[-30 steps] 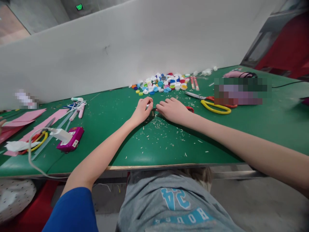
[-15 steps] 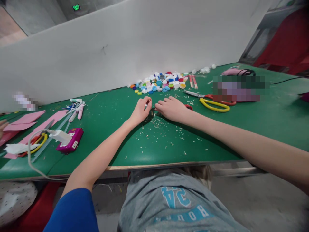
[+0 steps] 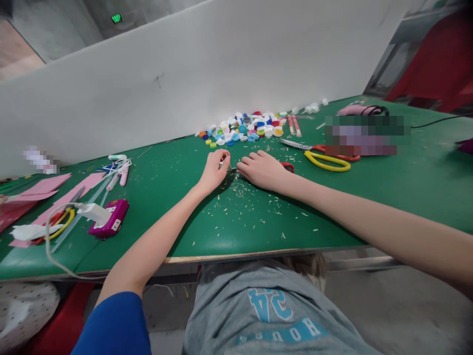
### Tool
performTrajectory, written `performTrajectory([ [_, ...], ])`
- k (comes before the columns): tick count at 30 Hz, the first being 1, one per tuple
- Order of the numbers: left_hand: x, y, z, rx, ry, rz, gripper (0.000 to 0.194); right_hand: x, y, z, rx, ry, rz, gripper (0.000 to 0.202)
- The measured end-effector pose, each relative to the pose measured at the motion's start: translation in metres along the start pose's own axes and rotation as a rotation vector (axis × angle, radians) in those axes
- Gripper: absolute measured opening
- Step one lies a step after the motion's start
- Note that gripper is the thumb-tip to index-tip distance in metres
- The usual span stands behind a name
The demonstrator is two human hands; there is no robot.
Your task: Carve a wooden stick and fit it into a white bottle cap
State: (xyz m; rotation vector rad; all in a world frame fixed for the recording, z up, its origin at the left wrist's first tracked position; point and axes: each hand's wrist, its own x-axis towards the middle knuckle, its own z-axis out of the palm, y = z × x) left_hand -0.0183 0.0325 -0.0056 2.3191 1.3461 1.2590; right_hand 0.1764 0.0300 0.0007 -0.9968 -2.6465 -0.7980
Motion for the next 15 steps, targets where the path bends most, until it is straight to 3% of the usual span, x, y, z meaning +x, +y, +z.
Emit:
performTrajectory([
  [4,0.0,-0.003,-0.003,-0.109,-0.034,-0.071,0.013,-0.001,-0.001,-0.003,0.042,-0.045,0.035,0.049],
  [11,-0.001,-0.008,-0.011,-0.174,-0.047,-0.146,0.017,-0.002,0.001,-0.022,0.143,-0.285,0.198,0.04],
  [15,-0.001,-0.005,-0.011,-0.219,-0.046,-0.152,0.018,-0.003,0.003,-0.026,0.122,-0.289,0.259,0.041],
])
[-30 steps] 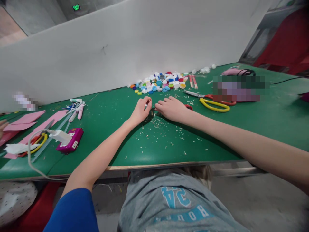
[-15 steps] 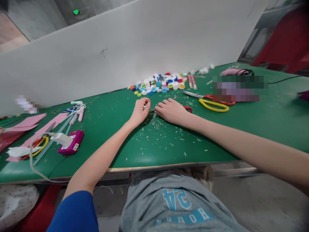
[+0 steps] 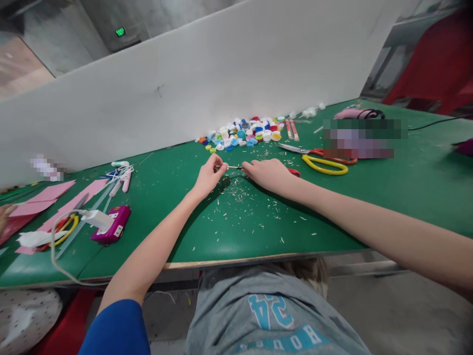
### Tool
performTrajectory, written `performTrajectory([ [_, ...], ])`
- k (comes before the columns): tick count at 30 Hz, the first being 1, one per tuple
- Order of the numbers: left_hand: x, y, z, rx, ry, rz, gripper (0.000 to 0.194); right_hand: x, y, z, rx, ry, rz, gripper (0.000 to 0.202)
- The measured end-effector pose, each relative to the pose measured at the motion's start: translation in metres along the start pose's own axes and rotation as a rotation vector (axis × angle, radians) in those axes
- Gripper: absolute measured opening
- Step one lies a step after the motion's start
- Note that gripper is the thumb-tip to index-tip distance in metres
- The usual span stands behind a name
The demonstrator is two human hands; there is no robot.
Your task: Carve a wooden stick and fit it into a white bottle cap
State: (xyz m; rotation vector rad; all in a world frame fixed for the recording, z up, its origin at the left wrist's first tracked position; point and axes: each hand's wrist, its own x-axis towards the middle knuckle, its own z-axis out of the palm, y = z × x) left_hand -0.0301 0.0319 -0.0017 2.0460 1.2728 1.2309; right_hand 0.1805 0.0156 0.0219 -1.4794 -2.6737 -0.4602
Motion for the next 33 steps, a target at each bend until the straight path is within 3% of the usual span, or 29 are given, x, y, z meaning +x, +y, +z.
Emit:
performTrajectory([
  [6,-0.002,0.006,0.002,-0.008,-0.006,-0.026,0.024,0.0,0.004,0.005,0.019,0.101,0.054,0.047],
  [14,-0.005,0.012,0.011,-0.215,-0.12,-0.061,0.018,-0.003,0.01,0.0,0.033,0.157,0.101,0.049],
  [25,-0.007,0.014,0.014,-0.031,-0.099,-0.041,0.018,-0.004,0.009,-0.002,0.089,0.143,0.109,0.047],
  [33,-0.005,0.025,0.037,-0.512,-0.113,-0.27,0.008,-0.006,0.006,-0.007,0.133,0.284,0.061,0.052],
])
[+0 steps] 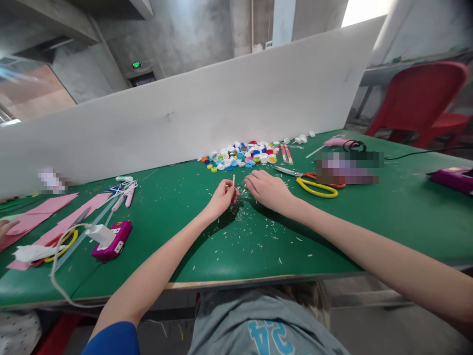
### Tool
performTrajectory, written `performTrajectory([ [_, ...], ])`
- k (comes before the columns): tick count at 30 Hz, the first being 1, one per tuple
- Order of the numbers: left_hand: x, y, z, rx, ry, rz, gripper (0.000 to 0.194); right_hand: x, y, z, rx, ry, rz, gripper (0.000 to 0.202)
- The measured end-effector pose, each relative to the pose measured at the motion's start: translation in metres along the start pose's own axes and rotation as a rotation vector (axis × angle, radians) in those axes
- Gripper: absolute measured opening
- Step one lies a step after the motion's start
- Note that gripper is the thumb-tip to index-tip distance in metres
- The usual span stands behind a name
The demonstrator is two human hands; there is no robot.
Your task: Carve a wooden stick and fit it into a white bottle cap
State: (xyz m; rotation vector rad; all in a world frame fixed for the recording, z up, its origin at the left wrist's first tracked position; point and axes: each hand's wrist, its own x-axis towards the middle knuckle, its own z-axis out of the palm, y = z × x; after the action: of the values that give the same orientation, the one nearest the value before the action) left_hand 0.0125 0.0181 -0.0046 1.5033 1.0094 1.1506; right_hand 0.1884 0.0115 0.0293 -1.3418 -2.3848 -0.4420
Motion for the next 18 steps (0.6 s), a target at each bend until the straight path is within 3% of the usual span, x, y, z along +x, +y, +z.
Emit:
performTrajectory([
  [6,-0.005,0.006,0.008,-0.214,0.051,-0.095,0.006,-0.002,-0.004,-0.001,-0.081,-0.031,-0.019,0.051],
  [13,0.003,-0.007,0.0,-0.168,0.097,-0.06,0.006,-0.009,0.0,-0.001,-0.154,-0.322,0.213,0.053],
  [18,0.001,-0.003,0.0,-0.081,0.143,-0.006,0.008,-0.009,-0.006,-0.015,-0.151,-0.469,0.271,0.038],
])
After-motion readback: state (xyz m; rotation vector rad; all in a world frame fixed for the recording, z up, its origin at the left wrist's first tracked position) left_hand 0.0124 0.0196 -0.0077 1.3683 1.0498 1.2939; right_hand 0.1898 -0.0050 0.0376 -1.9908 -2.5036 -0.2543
